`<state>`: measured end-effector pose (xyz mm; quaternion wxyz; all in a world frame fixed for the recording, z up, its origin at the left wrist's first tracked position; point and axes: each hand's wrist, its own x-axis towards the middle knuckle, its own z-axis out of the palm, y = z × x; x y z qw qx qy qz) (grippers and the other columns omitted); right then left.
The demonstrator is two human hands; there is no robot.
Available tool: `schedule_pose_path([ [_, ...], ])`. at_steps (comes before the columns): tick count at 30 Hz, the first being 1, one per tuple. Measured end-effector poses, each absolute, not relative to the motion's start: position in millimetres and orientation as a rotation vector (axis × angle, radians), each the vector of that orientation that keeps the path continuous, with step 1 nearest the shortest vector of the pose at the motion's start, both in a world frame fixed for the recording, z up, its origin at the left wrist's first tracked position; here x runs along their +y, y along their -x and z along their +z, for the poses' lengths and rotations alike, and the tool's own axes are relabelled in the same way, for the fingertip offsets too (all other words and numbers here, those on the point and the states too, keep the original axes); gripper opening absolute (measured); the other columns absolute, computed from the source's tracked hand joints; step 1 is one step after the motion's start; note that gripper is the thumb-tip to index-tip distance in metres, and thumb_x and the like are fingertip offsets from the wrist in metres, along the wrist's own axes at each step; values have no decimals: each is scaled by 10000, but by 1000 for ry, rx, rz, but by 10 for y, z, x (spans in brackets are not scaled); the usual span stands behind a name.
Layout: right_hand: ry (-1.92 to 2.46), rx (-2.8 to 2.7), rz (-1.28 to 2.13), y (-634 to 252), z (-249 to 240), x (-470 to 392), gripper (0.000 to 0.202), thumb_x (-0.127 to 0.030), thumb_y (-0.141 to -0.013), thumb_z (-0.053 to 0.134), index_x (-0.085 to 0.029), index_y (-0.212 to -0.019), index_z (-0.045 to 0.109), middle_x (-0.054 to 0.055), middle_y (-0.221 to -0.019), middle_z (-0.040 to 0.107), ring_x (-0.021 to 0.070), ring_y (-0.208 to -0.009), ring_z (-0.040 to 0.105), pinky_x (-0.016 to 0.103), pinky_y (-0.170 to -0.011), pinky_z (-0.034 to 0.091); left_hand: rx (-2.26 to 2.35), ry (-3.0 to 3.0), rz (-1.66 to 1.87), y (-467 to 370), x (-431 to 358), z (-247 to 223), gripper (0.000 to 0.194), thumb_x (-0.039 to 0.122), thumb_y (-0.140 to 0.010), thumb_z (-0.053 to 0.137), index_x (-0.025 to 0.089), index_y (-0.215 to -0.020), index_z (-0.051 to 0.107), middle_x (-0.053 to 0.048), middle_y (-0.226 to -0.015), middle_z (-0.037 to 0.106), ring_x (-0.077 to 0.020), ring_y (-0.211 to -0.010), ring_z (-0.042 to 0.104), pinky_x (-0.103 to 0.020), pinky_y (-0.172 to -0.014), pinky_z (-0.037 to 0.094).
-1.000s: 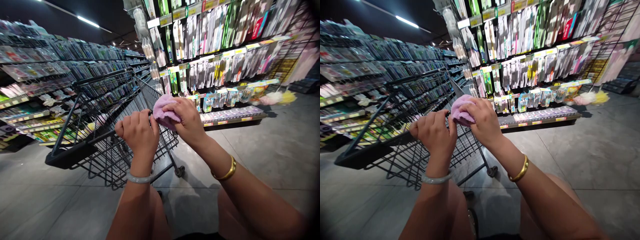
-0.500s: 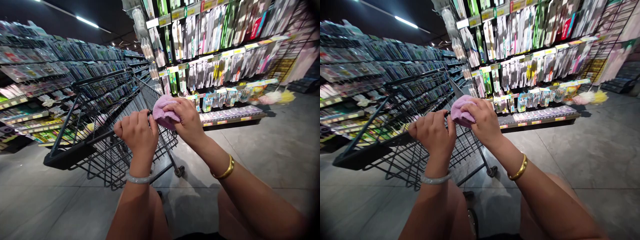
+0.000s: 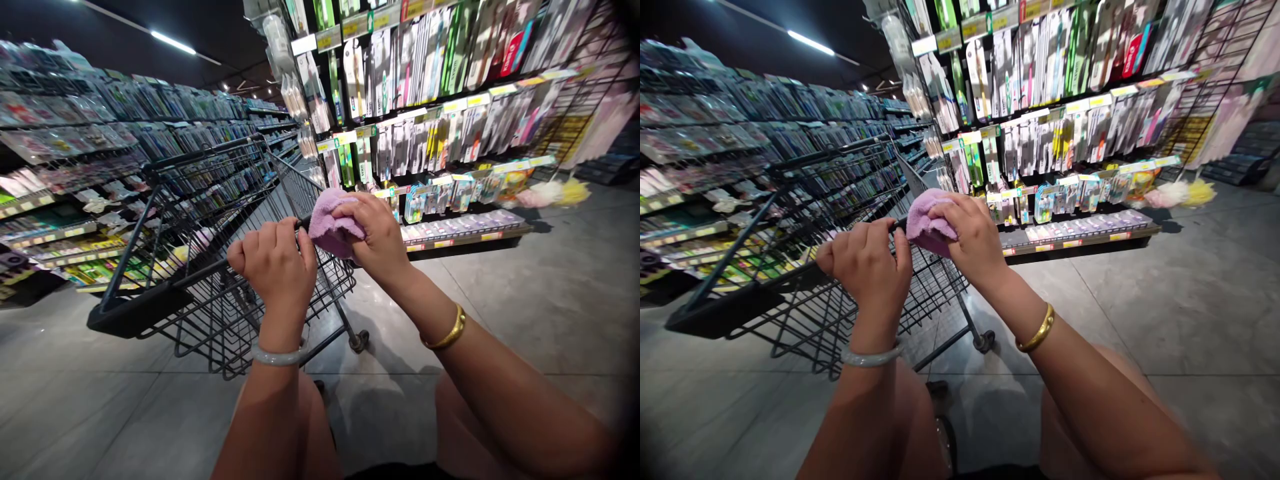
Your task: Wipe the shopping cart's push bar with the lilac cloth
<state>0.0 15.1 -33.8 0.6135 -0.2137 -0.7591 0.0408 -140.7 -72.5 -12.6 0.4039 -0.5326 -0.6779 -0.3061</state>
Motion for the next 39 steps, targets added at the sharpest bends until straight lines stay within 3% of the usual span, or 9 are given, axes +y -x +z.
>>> schedule_pose_path([
  [13, 497, -1723, 79, 29, -406, 130, 297, -118, -817, 583, -301, -1049, 607, 23, -1208, 631, 211, -1220, 539, 430, -1052, 421, -1689, 1377, -859, 1413, -714, -164, 306, 372, -946, 425, 242, -1109, 649, -83, -972, 637, -290, -957, 464, -469, -935, 240],
  [39, 479, -1732, 64, 16, -396, 138, 316, -106, -796, 587, -308, -1037, 609, 15, -1124, 632, 214, -1149, 554, 422, -1006, 450, -1710, 1403, -900, 1410, -717, -162, 315, 363, -941, 424, 244, -1124, 651, -98, -994, 629, -300, -977, 449, -495, -966, 221],
])
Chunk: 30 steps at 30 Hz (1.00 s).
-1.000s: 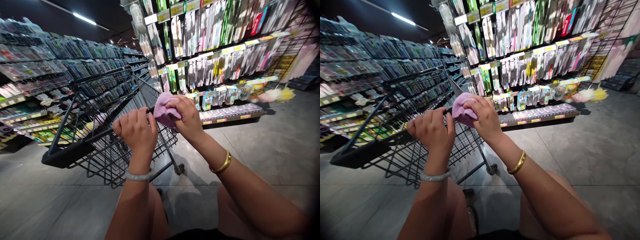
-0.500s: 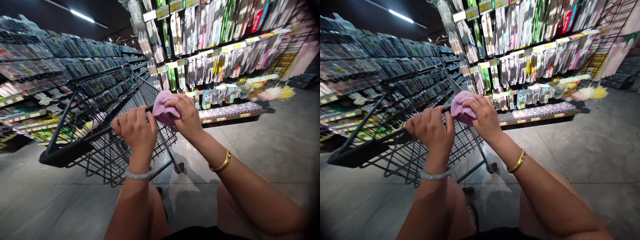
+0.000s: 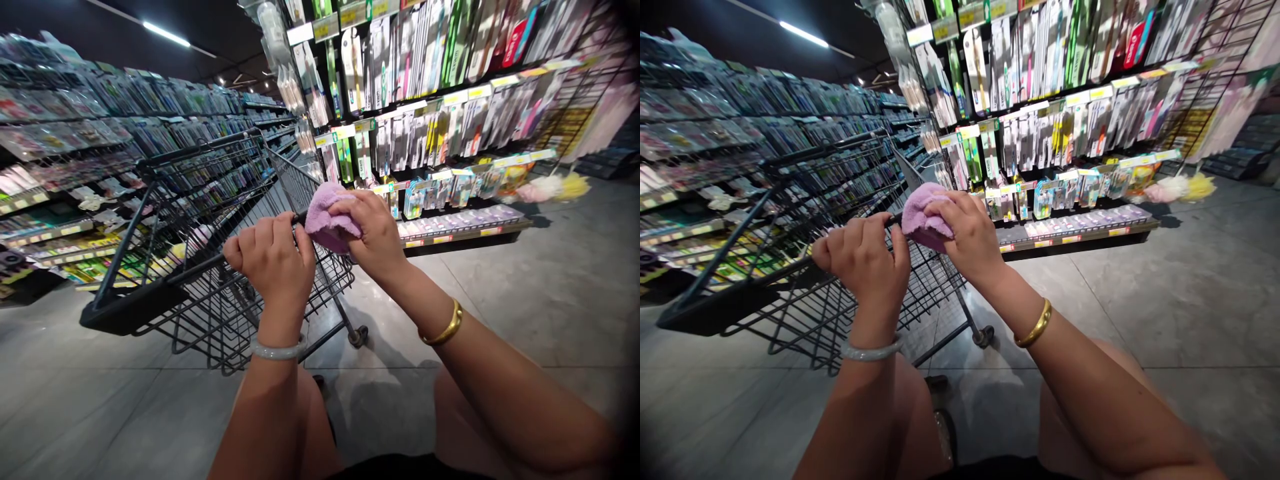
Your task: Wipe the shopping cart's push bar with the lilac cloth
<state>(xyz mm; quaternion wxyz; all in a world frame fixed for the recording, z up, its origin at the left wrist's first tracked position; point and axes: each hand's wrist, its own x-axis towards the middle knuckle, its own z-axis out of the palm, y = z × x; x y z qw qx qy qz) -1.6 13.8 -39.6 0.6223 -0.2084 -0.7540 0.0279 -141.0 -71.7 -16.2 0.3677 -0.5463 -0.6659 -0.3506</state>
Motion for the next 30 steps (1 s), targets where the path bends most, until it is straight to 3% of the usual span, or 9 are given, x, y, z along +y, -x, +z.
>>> schedule_pose_path([
  [15, 468, -1720, 127, 10, -416, 183, 279, -137, -803, 607, -302, -1028, 621, 20, -1122, 617, 212, -1136, 549, 419, -1006, 451, -1675, 1372, -889, 1411, -714, -171, 287, 358, -938, 432, 250, -1089, 651, -75, -973, 637, -288, -962, 469, -465, -957, 240],
  [25, 425, -1602, 314, 25, -453, 241, 333, -50, -759, 549, -279, -983, 641, 11, -1084, 635, 189, -1085, 580, 399, -979, 473, -1722, 1381, -890, 1384, -725, -144, 307, 355, -933, 435, 235, -1103, 661, -88, -983, 634, -291, -975, 462, -466, -972, 220],
  [30, 467, -1570, 366, 32, -366, 116, 275, -73, -797, 532, -272, -950, 644, 4, -1045, 665, 187, -1054, 592, 397, -961, 482, -1715, 1347, -884, 1360, -727, -129, 266, 349, -924, 468, 248, -1065, 670, -70, -957, 656, -278, -946, 479, -448, -963, 228],
])
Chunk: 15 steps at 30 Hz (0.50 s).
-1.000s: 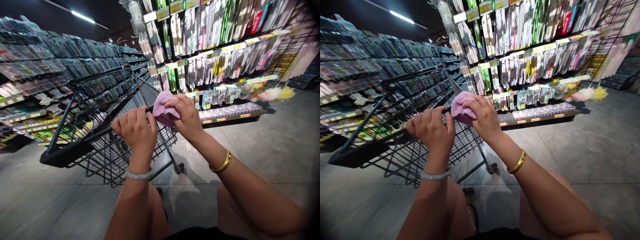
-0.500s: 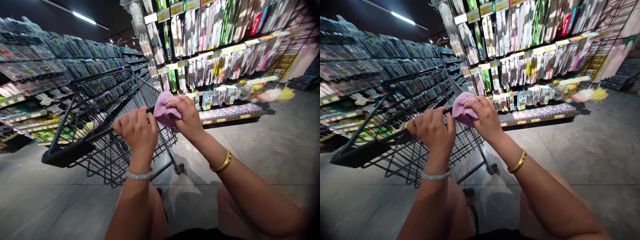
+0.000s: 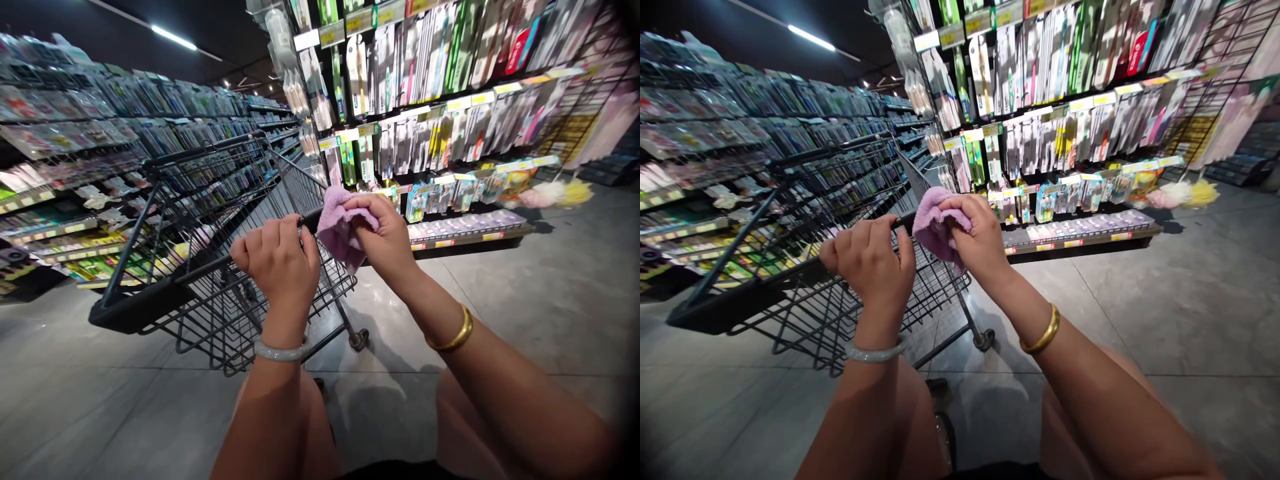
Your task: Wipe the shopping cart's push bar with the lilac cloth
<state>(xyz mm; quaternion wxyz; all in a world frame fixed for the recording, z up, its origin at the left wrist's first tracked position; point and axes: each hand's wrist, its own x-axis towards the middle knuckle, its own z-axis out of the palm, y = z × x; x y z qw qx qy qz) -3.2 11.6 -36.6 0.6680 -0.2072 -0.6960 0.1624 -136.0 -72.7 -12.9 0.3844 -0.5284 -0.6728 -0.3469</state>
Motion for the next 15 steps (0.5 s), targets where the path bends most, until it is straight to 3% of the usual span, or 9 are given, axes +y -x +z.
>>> schedule_pose_path([
  [6, 363, -1697, 162, 38, -320, 22, 306, -77, -801, 597, -299, -1008, 637, -12, -1075, 677, 193, -1132, 559, 400, -1018, 436, -1707, 1349, -894, 1359, -727, -133, 259, 335, -912, 485, 246, -1070, 669, -73, -958, 659, -283, -948, 487, -449, -946, 228],
  [15, 476, -1531, 375, 3, -388, 196, 287, -39, -784, 547, -267, -924, 651, -8, -998, 660, 172, -1006, 595, 358, -931, 478, -1695, 1367, -866, 1404, -714, -159, 296, 362, -941, 444, 240, -1102, 661, -74, -968, 658, -276, -945, 473, -448, -939, 218],
])
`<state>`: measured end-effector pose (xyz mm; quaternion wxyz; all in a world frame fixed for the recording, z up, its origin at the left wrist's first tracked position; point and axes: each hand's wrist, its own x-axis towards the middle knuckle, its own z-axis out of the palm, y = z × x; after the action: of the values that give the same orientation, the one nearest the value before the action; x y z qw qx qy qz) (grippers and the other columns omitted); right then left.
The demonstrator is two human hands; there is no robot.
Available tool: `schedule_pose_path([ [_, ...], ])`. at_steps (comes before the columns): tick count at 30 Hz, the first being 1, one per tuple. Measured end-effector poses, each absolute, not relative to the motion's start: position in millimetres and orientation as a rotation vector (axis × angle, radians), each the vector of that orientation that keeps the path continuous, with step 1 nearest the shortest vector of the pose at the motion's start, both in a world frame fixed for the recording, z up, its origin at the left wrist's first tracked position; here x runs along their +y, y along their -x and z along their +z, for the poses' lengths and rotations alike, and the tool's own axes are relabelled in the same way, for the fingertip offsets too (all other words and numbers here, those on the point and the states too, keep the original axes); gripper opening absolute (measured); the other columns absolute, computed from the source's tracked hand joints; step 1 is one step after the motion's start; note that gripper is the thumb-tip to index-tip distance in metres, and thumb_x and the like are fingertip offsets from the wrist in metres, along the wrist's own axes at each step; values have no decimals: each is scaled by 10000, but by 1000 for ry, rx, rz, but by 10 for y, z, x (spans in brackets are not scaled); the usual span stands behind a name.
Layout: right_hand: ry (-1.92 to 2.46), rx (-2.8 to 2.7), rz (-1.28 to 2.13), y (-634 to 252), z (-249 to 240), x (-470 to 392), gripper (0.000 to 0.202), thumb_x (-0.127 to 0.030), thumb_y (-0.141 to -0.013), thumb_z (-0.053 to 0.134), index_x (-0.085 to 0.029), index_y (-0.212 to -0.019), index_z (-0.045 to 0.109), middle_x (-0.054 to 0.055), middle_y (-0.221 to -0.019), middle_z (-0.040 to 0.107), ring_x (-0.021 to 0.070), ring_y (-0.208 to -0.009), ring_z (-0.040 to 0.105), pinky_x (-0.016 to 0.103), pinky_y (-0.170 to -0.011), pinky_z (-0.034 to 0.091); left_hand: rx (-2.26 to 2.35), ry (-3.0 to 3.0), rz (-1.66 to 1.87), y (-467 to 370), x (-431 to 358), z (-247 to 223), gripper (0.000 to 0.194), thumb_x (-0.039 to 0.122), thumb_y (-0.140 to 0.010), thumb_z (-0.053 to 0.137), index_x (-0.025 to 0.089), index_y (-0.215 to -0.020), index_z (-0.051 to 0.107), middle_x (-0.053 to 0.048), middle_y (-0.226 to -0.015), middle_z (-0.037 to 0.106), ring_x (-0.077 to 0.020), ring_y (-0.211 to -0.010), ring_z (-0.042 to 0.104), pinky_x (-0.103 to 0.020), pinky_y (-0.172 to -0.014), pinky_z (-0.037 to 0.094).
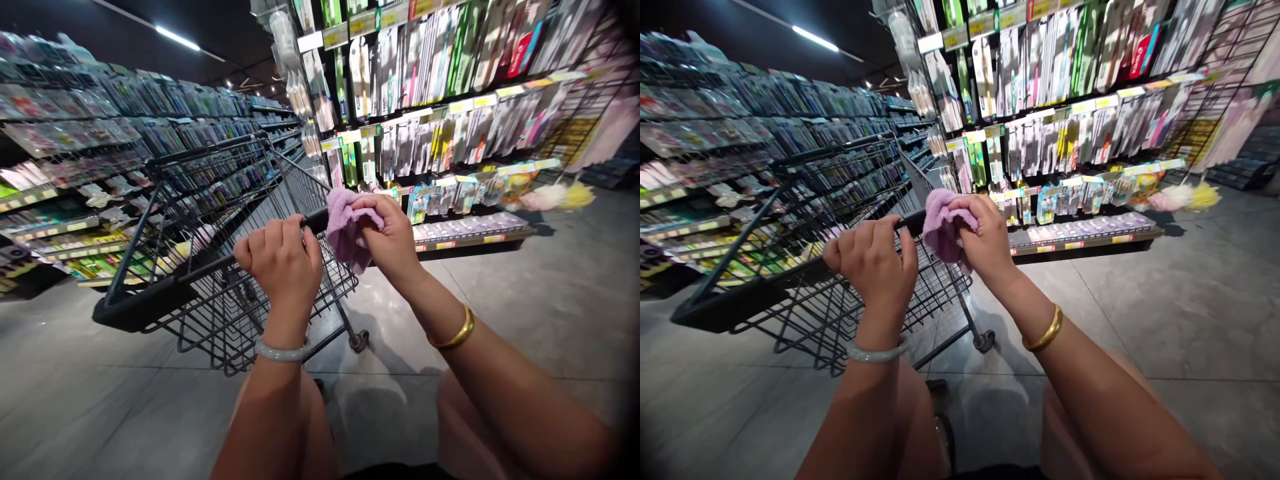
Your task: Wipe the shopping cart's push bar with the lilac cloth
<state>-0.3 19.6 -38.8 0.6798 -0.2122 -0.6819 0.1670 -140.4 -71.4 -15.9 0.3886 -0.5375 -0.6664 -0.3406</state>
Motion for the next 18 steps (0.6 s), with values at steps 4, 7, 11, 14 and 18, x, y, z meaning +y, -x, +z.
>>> schedule_pose_path([
  [4, 412, -1598, 288, 17, -342, 97, 307, -44, -777, 591, -280, -960, 662, 0, -1035, 662, 182, -1053, 586, 372, -957, 462, -1707, 1363, -875, 1399, -710, -154, 290, 358, -933, 462, 230, -1094, 666, -80, -972, 655, -276, -947, 473, -450, -941, 218],
  [7, 394, -1613, 259, 1, -353, 142, 312, -41, -772, 592, -281, -960, 659, 3, -1024, 659, 185, -1047, 587, 373, -950, 464, -1712, 1364, -886, 1384, -713, -146, 290, 357, -931, 463, 226, -1088, 668, -81, -965, 653, -277, -944, 472, -449, -943, 220],
  [11, 465, -1546, 337, -36, -415, 292, 287, -37, -767, 581, -264, -926, 658, -3, -995, 658, 173, -1007, 600, 358, -927, 475, -1703, 1362, -869, 1394, -710, -157, 287, 358, -937, 456, 234, -1095, 660, -76, -971, 644, -276, -957, 469, -448, -963, 208],
  [14, 490, -1528, 366, -39, -425, 298, 287, -39, -773, 575, -267, -926, 656, -9, -1000, 661, 172, -1002, 605, 362, -924, 478, -1689, 1351, -852, 1414, -703, -172, 282, 357, -938, 455, 240, -1100, 655, -67, -972, 646, -269, -950, 474, -440, -957, 210],
  [18, 440, -1585, 285, -14, -380, 175, 286, -54, -787, 586, -285, -941, 655, -11, -1009, 666, 180, -1023, 594, 375, -935, 464, -1660, 1361, -881, 1430, -697, -181, 278, 355, -931, 460, 246, -1095, 656, -65, -964, 643, -268, -938, 473, -439, -936, 218],
])
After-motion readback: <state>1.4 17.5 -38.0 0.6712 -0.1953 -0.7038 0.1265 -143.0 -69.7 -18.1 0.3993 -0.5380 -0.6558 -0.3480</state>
